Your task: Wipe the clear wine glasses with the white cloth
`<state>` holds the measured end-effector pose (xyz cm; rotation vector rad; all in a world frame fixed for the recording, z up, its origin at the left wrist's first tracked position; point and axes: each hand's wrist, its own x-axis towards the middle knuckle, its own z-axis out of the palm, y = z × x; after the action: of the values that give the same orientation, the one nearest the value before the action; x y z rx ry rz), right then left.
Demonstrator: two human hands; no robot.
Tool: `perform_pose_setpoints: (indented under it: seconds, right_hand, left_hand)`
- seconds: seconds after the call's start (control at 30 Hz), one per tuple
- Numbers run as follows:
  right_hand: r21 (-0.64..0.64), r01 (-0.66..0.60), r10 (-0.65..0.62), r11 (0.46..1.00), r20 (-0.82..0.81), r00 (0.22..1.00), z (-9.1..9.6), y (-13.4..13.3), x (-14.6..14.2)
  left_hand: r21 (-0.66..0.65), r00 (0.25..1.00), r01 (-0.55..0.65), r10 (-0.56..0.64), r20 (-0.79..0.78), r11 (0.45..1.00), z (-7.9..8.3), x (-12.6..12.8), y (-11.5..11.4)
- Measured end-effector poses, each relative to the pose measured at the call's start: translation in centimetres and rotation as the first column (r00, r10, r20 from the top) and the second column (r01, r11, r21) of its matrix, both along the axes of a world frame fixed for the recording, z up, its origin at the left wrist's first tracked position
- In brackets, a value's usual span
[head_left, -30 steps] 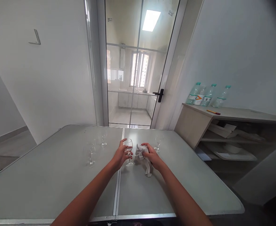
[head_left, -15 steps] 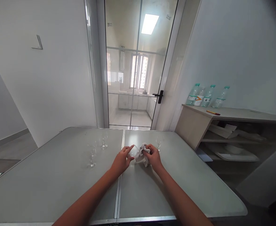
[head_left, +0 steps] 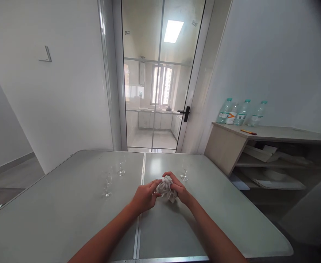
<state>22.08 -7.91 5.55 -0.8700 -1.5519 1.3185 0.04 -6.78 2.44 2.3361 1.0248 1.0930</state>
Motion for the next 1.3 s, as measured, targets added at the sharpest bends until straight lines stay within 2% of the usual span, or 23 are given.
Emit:
perform_pose_setpoints:
  seconds: [0.07,0.13,0.23,0.27,0.33,0.4,0.47,0.5,0.53,0.63,0.67,0.73,0.83,0.93,1.03,1.1,1.17,1.23,1.27,1.3]
  right_hand:
    - [-0.013,-0.003,0.004,1.000,0.008,1.000,-0.1,0.1,0.1]
    - [0.047,-0.009,0.007,0.999,0.043,0.999,-0.1,0.4,0.4]
    - [0.229,-0.104,0.055,0.968,0.208,0.976,-0.1,1.0,0.9]
    - [0.275,-0.150,0.073,0.950,0.270,0.960,-0.1,1.1,1.1]
    - [0.307,-0.213,0.103,0.928,0.337,0.936,-0.1,1.4,1.3]
    - [0.286,-0.186,0.101,0.940,0.287,0.952,-0.1,1.3,1.4]
    - [0.216,-0.104,0.071,0.971,0.155,0.985,-0.2,1.2,1.3]
    - [0.168,-0.058,0.045,0.984,0.082,0.996,-0.2,1.1,1.2]
    - [0.118,-0.014,0.012,0.993,0.023,1.000,-0.2,1.0,1.1]
    - [0.061,0.093,-0.092,0.994,-0.008,0.996,0.0,0.8,0.6]
    - [0.081,0.118,-0.120,0.990,0.011,0.993,0.1,0.7,0.3]
    - [0.115,0.127,-0.132,0.985,0.043,0.990,0.2,0.6,-0.2]
    - [0.096,0.075,-0.078,0.993,0.030,0.996,0.3,0.5,-0.8]
    - [0.111,0.059,-0.063,0.992,0.033,0.997,0.3,0.5,-0.9]
    - [0.164,0.079,-0.092,0.983,0.073,0.993,-0.1,0.9,-0.4]
    - [0.202,0.090,-0.113,0.975,0.102,0.988,-0.5,1.3,0.0]
    - [0.242,0.094,-0.130,0.966,0.140,0.981,-0.8,1.7,0.3]
    - [0.264,0.113,-0.158,0.958,0.157,0.975,-0.9,2.0,0.4]
    - [0.253,0.130,-0.172,0.959,0.150,0.974,-0.9,2.0,0.3]
    - [0.228,0.152,-0.185,0.962,0.130,0.974,-0.8,2.0,0.3]
  left_hand:
    - [-0.106,0.998,0.003,0.003,0.062,0.994,0.3,0.3,-0.1]
    - [-0.271,0.986,0.052,-0.007,0.165,0.961,0.6,0.5,0.1]
    - [-0.511,0.954,0.198,-0.045,0.296,0.836,1.1,0.2,0.6]
    - [-0.550,0.949,0.225,-0.053,0.310,0.805,1.2,0.0,0.8]
    - [-0.576,0.946,0.251,-0.070,0.318,0.778,1.5,-0.4,1.1]
    - [-0.584,0.933,0.292,-0.093,0.347,0.758,1.7,-0.6,1.2]
    - [-0.596,0.918,0.342,-0.122,0.378,0.727,1.8,-0.5,1.1]
    - [-0.585,0.918,0.338,-0.124,0.376,0.737,1.9,-0.4,1.1]
    - [-0.551,0.930,0.303,-0.113,0.351,0.777,1.8,-0.3,1.0]
    - [-0.302,0.979,0.081,-0.018,0.204,0.950,1.3,-0.2,0.8]
    - [-0.207,0.988,0.026,0.007,0.156,0.978,1.0,-0.3,0.7]
    - [-0.092,0.996,-0.001,0.010,0.091,0.996,0.5,-0.4,0.6]
    - [-0.070,0.996,0.047,-0.042,0.073,0.996,-0.1,-0.3,0.3]
    - [-0.081,0.996,0.030,-0.023,0.085,0.996,-0.1,0.2,-0.2]
    - [-0.182,0.991,0.023,0.002,0.137,0.983,0.4,0.8,-0.5]
    - [-0.338,0.972,0.078,0.004,0.237,0.938,0.6,1.0,-0.3]
    - [-0.504,0.936,0.175,0.017,0.352,0.846,0.5,1.1,0.0]
    - [-0.600,0.904,0.254,0.034,0.425,0.758,0.2,1.0,0.4]
    - [-0.612,0.898,0.263,0.041,0.437,0.746,0.0,1.0,0.6]
    - [-0.595,0.903,0.243,0.046,0.428,0.766,-0.2,1.0,0.7]
